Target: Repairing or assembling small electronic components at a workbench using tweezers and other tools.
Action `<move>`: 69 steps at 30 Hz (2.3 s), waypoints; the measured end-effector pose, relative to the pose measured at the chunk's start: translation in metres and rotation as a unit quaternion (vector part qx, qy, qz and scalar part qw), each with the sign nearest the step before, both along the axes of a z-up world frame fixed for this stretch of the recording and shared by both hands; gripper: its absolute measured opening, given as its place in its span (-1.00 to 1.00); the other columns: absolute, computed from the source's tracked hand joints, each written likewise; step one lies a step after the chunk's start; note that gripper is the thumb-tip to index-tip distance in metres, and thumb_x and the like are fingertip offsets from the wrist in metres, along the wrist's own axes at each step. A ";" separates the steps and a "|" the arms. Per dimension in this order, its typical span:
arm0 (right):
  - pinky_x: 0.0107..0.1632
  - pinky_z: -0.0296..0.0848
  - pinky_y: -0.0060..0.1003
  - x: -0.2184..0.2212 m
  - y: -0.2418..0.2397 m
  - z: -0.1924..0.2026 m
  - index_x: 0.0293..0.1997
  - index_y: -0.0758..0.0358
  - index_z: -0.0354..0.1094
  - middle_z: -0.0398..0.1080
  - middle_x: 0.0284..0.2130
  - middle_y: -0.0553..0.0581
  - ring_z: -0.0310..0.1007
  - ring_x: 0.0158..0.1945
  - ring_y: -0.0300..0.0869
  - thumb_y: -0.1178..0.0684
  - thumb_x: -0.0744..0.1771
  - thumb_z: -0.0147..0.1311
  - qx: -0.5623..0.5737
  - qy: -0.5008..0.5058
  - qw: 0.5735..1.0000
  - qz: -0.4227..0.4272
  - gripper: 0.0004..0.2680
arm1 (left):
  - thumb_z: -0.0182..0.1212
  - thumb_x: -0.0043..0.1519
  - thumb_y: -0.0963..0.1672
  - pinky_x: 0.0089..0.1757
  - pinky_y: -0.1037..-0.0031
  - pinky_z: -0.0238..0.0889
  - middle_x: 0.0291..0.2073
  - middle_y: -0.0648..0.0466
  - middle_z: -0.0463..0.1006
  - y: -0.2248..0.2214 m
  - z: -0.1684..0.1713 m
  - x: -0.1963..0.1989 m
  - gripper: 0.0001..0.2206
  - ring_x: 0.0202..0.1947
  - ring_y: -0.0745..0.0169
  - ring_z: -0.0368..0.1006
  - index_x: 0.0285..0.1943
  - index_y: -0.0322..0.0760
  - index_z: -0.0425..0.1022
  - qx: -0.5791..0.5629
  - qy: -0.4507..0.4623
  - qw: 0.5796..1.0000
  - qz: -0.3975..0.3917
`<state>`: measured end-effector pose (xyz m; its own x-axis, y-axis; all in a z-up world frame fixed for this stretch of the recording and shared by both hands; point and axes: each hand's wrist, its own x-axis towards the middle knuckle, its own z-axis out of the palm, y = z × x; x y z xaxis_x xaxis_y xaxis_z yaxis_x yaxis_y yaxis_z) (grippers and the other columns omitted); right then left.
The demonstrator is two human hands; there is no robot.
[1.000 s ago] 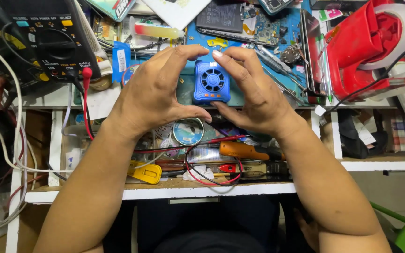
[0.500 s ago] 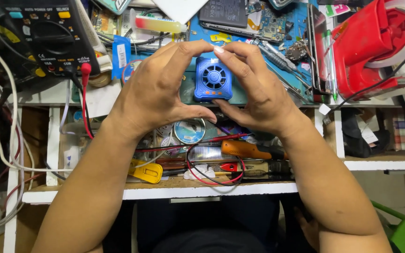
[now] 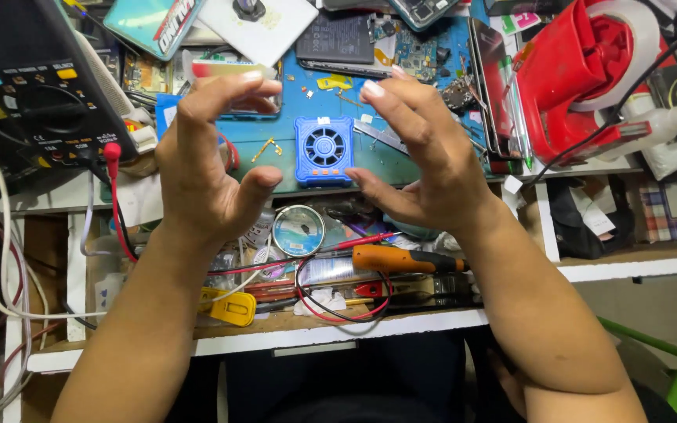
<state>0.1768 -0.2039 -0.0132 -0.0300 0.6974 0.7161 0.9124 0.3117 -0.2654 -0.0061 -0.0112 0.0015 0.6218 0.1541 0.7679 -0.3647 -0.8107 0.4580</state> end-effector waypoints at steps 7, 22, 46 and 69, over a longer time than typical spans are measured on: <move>0.03 0.65 -0.11 0.012 -0.006 -0.003 0.39 0.41 0.07 0.31 0.03 0.49 0.42 0.01 0.12 0.22 0.44 0.24 0.049 -0.010 0.998 -0.044 -0.60 | -0.14 0.50 0.10 -0.08 0.25 0.49 -0.06 -0.26 0.52 -0.001 -0.009 0.001 -0.53 -0.17 -0.08 0.51 0.28 -0.37 0.16 -0.018 -0.043 0.999 -0.006; -0.25 0.41 -0.19 0.014 -0.009 -0.001 0.29 0.44 0.19 0.29 -0.29 0.33 0.30 -0.26 0.00 0.40 0.44 -0.02 0.142 -0.010 0.978 -0.150 -0.75 | 0.21 0.48 -0.20 -0.22 0.38 0.40 -0.20 -0.09 0.53 0.001 -0.015 0.004 -0.76 -0.28 0.11 0.41 0.23 -0.30 0.25 0.005 -0.066 0.997 0.045; -0.05 0.16 -0.01 0.017 -0.014 0.023 -0.09 0.47 0.57 0.40 -0.20 0.31 0.24 -0.12 0.15 0.37 0.38 0.32 -0.012 -0.136 0.976 -0.172 -0.94 | 0.21 0.49 -0.25 -0.23 0.36 0.39 -0.29 -0.07 0.49 -0.004 -0.016 0.004 -0.78 -0.30 0.09 0.39 0.23 -0.34 0.27 -0.014 -0.068 0.997 0.033; 0.00 0.09 0.13 0.007 -0.016 0.018 -0.15 0.16 0.57 0.36 -0.04 0.19 0.19 0.04 0.16 0.09 0.32 0.39 -0.224 -0.151 0.953 -0.138 -0.90 | 0.30 0.45 -0.26 -0.24 0.40 0.41 -0.31 -0.08 0.49 -0.007 -0.019 0.007 -0.73 -0.33 0.10 0.43 0.20 -0.36 0.28 -0.004 -0.056 0.998 0.005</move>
